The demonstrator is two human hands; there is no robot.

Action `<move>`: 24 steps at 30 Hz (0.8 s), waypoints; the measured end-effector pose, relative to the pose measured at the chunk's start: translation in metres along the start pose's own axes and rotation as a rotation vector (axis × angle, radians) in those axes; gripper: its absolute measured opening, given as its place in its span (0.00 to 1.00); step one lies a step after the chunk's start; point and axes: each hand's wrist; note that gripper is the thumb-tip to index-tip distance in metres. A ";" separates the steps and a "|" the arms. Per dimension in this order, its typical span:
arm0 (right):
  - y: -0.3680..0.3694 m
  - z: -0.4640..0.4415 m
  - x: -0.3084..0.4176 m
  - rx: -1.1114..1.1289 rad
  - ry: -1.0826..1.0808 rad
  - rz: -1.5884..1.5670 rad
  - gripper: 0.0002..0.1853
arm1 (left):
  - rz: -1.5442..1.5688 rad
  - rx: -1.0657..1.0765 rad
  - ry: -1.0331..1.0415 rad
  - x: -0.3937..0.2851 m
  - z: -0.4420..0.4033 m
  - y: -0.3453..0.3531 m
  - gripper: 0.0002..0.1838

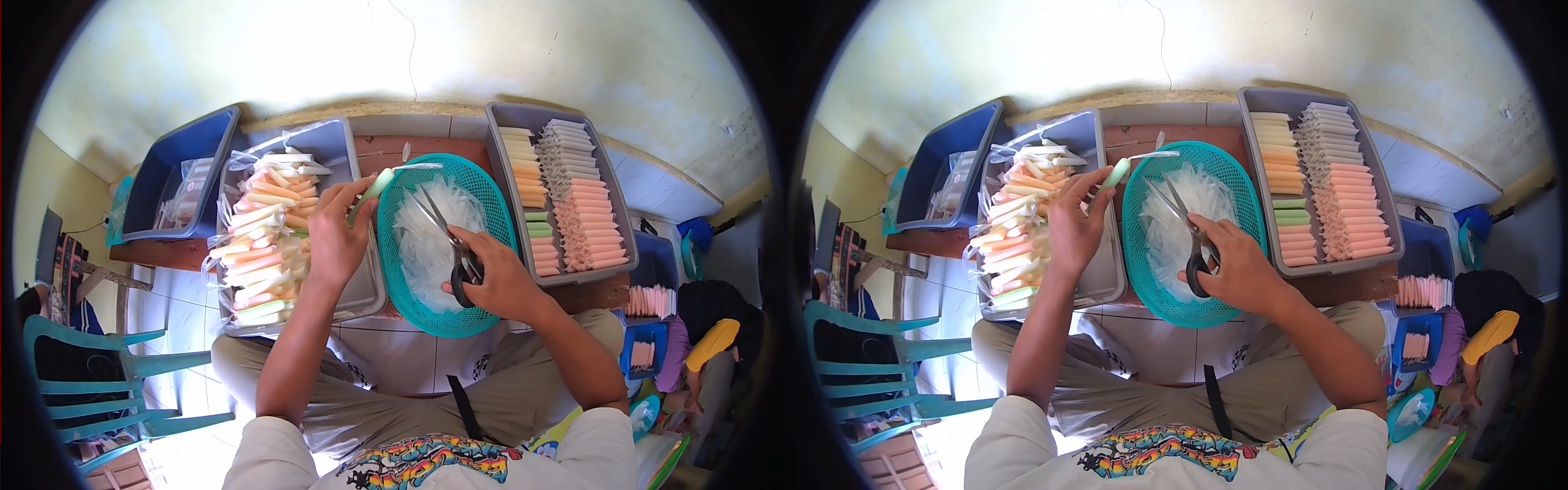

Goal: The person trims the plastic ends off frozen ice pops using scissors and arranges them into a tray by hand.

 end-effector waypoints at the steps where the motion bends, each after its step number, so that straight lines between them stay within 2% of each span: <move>1: -0.003 0.001 0.001 0.001 0.000 -0.002 0.47 | -0.002 0.001 -0.001 0.001 0.000 0.000 0.18; 4: -0.006 0.003 -0.001 0.049 0.018 -0.150 0.48 | -0.003 0.026 -0.027 0.003 0.002 0.004 0.17; 6: -0.003 0.004 -0.008 0.079 0.023 -0.478 0.49 | -0.015 0.001 0.044 0.003 0.005 0.007 0.19; 13: 0.005 -0.003 -0.007 0.033 -0.038 -0.505 0.50 | -0.033 0.014 0.204 -0.009 0.007 0.010 0.20; 15: 0.004 -0.005 -0.005 0.039 0.053 -0.424 0.50 | -0.087 0.031 0.246 -0.010 0.009 0.010 0.20; 24: 0.012 -0.007 -0.012 -0.015 -0.024 -0.461 0.50 | -0.052 0.062 0.224 -0.016 0.012 0.011 0.20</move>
Point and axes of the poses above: each hand's wrist, its own z-axis away from the middle knuckle, its own y-axis out of the palm, x = y × z, and after that the axes turned 14 degrees about -z, right-handed
